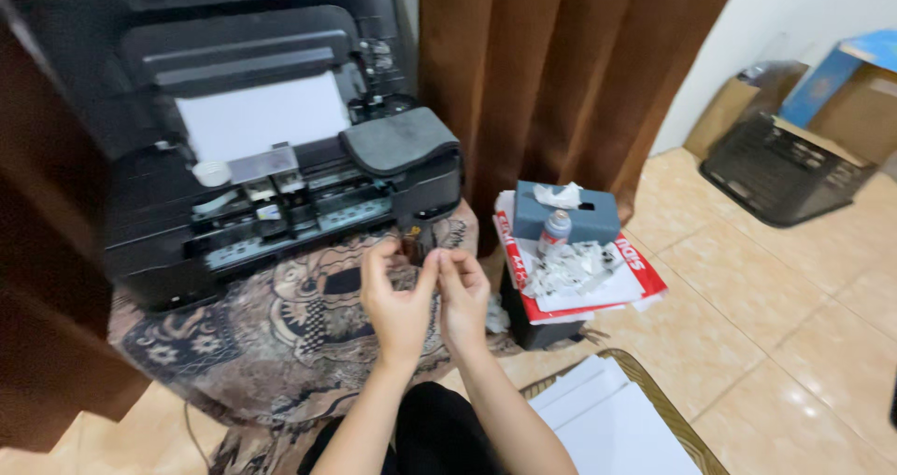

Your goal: The person cleans the interior of an inkjet printer using a tissue and a spray can. They remove and wipe the ink cartridges, spray the interior, and wipe the print head and surrounding areas before reinserting the cartridges and closing the printer.

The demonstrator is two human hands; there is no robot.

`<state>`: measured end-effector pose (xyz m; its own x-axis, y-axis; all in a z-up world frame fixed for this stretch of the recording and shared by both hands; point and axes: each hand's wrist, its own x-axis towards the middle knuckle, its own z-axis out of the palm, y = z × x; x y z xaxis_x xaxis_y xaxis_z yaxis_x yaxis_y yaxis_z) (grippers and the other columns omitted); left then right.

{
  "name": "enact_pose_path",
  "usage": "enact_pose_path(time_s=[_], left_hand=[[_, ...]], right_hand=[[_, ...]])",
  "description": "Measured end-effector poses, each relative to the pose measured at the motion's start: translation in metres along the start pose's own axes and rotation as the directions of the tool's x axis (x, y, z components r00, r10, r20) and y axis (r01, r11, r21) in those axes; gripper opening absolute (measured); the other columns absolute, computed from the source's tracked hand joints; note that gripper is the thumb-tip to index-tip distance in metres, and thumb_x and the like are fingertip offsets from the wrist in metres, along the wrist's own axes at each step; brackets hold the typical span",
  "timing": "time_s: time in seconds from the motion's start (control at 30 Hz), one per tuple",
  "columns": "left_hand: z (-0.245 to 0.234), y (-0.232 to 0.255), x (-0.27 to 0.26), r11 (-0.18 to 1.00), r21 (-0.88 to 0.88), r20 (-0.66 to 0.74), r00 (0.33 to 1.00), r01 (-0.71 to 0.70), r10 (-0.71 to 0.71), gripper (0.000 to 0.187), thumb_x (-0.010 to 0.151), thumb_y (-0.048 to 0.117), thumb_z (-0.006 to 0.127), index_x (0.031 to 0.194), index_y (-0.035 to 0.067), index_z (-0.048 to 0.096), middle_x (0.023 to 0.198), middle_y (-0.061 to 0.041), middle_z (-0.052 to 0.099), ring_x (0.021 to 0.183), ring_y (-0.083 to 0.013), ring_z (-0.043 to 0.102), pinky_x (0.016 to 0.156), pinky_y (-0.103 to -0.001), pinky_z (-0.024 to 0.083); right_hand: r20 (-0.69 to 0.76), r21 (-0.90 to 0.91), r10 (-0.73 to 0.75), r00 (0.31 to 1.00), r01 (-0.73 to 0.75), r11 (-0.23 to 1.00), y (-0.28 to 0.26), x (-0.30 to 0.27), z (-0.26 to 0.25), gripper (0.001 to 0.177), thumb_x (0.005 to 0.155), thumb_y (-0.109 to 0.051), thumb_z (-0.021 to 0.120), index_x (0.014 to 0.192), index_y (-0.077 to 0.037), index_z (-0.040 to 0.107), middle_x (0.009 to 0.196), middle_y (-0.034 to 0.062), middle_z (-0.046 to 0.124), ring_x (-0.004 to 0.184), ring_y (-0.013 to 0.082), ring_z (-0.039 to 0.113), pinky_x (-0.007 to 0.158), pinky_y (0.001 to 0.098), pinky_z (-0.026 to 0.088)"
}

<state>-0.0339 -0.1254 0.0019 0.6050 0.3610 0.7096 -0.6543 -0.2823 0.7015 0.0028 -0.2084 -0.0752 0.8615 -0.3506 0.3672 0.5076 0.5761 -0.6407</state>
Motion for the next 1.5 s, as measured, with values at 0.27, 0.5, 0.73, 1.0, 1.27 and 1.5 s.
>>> enact_pose_path(time_s=[0.27, 0.5, 0.73, 1.0, 1.27, 1.5], left_hand=[[0.018, -0.008, -0.013, 0.997, -0.052, 0.099, 0.993, -0.065, 0.07, 0.035, 0.084, 0.005, 0.084, 0.109, -0.002, 0.062, 0.103, -0.011, 0.062, 0.092, -0.0232, 0.063, 0.083, -0.033, 0.052], [0.052, -0.018, -0.035, 0.996, -0.091, 0.213, 0.977, -0.011, 0.03, 0.034, 0.082, 0.006, 0.085, 0.106, -0.001, 0.063, 0.102, -0.011, 0.062, 0.09, -0.0223, 0.064, 0.083, -0.032, 0.053], [0.082, -0.039, -0.05, 0.993, -0.118, 0.31, 0.951, 0.03, 0.008, 0.034, 0.081, 0.007, 0.084, 0.106, 0.0, 0.062, 0.102, -0.011, 0.063, 0.092, -0.0232, 0.067, 0.082, -0.033, 0.055], [0.113, -0.081, -0.075, 0.996, -0.004, 0.518, 0.852, 0.094, -0.079, 0.032, 0.08, 0.009, 0.081, 0.106, 0.001, 0.065, 0.1, -0.011, 0.063, 0.089, -0.0274, 0.066, 0.079, -0.038, 0.053], [0.144, -0.11, -0.095, 0.989, 0.146, 0.635, 0.767, -0.007, -0.088, 0.032, 0.079, 0.009, 0.08, 0.106, 0.003, 0.065, 0.104, -0.014, 0.06, 0.097, -0.0364, 0.065, 0.082, -0.045, 0.053], [0.163, -0.118, -0.115, 0.964, 0.231, 0.693, 0.718, -0.133, -0.066, 0.04, 0.073, 0.009, 0.082, 0.107, 0.004, 0.062, 0.107, -0.015, 0.058, 0.103, -0.0377, 0.062, 0.085, -0.047, 0.051]], right_hand=[[0.051, -0.344, -0.007, 0.999, 0.024, 0.939, -0.006, -0.002, -0.064, 0.015, 0.104, -0.011, 0.056, 0.116, -0.003, 0.059, 0.1, 0.0037, 0.067, 0.087, 0.0081, 0.063, 0.077, 0.0241, 0.052], [0.085, -0.939, -0.225, 0.971, 0.154, 0.307, -0.026, 0.027, -0.176, 0.015, 0.09, 0.0, 0.065, 0.105, -0.004, 0.067, 0.096, 0.0083, 0.067, 0.088, 0.0222, 0.064, 0.077, 0.034, 0.05], [0.132, -0.976, -0.33, 0.935, 0.063, -0.21, -0.054, 0.03, -0.186, 0.023, 0.078, -0.019, 0.082, 0.09, -0.007, 0.065, 0.098, 0.0112, 0.063, 0.094, 0.035, 0.056, 0.077, 0.0464, 0.043], [0.148, -0.97, -0.378, 0.914, 0.059, -0.238, -0.047, 0.033, -0.202, 0.016, 0.078, -0.014, 0.079, 0.088, -0.009, 0.066, 0.094, 0.0087, 0.064, 0.093, 0.0323, 0.057, 0.076, 0.0453, 0.043], [-0.084, -0.97, -0.385, 0.919, 0.012, 0.241, -0.047, 0.045, -0.23, 0.011, 0.09, -0.007, 0.073, 0.094, 0.0, 0.065, 0.087, 0.0108, 0.07, 0.08, 0.0225, 0.07, 0.075, 0.0339, 0.054], [-0.141, -0.912, -0.327, 0.934, 0.006, 0.409, -0.046, 0.045, -0.239, 0.008, 0.094, -0.006, 0.071, 0.1, -0.001, 0.068, 0.089, 0.0072, 0.075, 0.084, 0.0134, 0.071, 0.079, 0.0284, 0.055]])
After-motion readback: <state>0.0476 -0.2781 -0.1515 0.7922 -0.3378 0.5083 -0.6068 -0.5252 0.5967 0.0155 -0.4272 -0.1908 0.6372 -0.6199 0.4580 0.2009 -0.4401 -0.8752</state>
